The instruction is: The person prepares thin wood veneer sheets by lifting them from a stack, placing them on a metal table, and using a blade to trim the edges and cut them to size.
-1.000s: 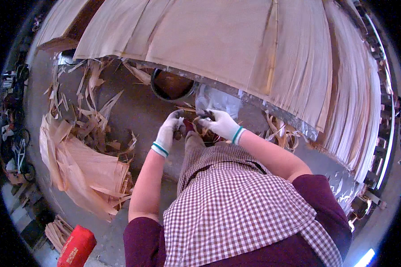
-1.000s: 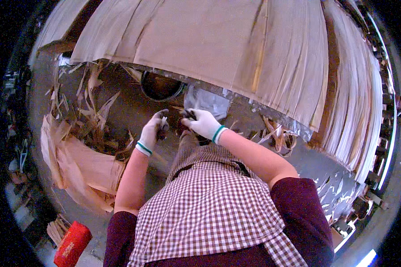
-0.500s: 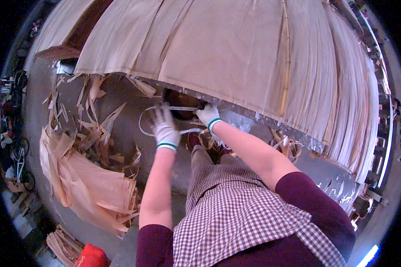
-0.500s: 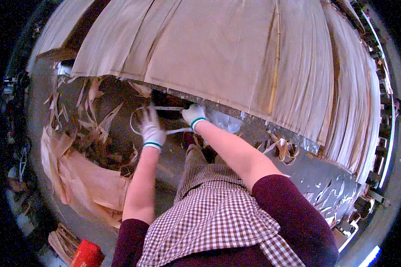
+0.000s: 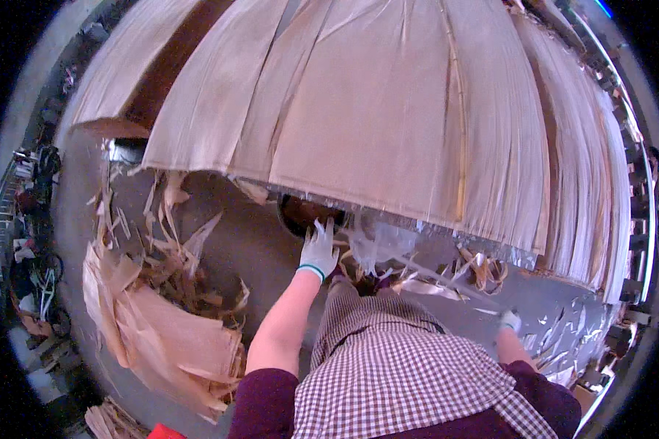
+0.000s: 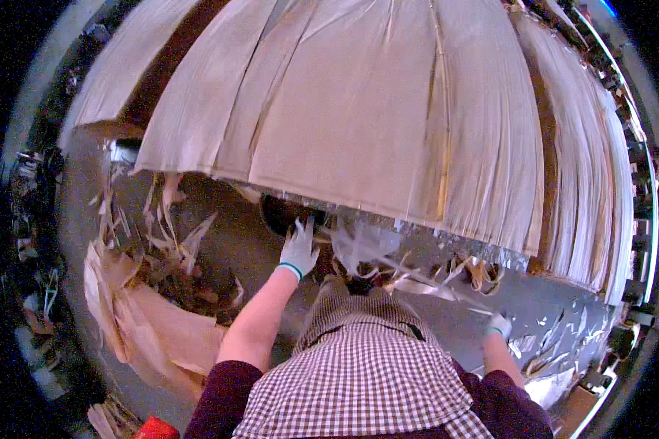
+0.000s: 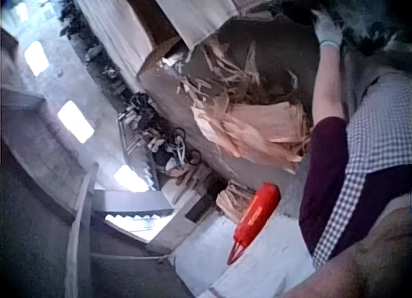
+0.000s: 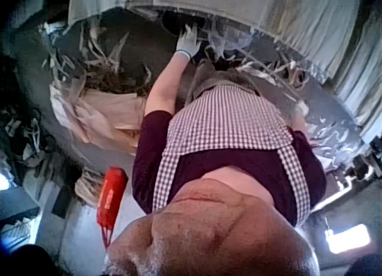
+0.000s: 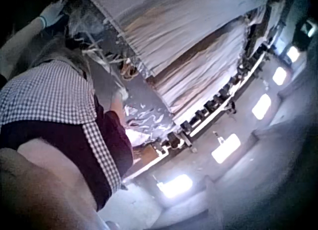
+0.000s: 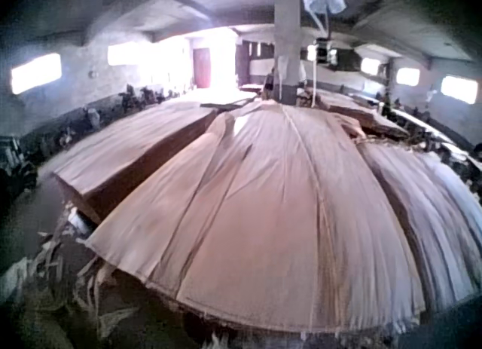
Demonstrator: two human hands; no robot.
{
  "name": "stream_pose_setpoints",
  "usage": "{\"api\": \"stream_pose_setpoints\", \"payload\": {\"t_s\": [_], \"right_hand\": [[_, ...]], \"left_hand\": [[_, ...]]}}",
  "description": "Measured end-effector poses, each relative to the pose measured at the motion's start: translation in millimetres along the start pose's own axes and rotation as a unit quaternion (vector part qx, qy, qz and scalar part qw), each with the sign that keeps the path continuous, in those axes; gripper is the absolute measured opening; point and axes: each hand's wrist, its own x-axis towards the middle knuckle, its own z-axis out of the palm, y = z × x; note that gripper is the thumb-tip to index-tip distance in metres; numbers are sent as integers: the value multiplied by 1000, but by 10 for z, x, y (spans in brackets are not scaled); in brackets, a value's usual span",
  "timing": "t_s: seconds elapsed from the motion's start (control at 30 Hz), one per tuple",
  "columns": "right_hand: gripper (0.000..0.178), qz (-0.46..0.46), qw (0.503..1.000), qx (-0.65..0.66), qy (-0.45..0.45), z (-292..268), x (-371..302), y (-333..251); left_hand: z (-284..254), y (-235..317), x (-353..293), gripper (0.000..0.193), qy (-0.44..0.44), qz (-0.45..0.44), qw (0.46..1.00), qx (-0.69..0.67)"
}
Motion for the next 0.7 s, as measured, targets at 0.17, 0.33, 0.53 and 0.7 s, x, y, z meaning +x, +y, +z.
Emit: {"api": "stream_pose_setpoints", "payload": {"t_s": [0.17,0.33,0.53,0.7], "right_hand": [[33,-263,775,-553,-159,328,-383,37],[33,-336,644,-401,-558,1784,-2746,-578],[16,-141,637,-195,-732,2668,-4530,-903],[13,-201,651,-116,-723,3280,-5750,-889]], "left_hand": [[-225,167,-207,78,11,-130,991,-6],[-695,333,-899,49,19,19,979,-204],[-1418,-273,-1269,38,191,140,939,-249],[-2031,-1393,-1335,27,209,80,926,-304]]}}
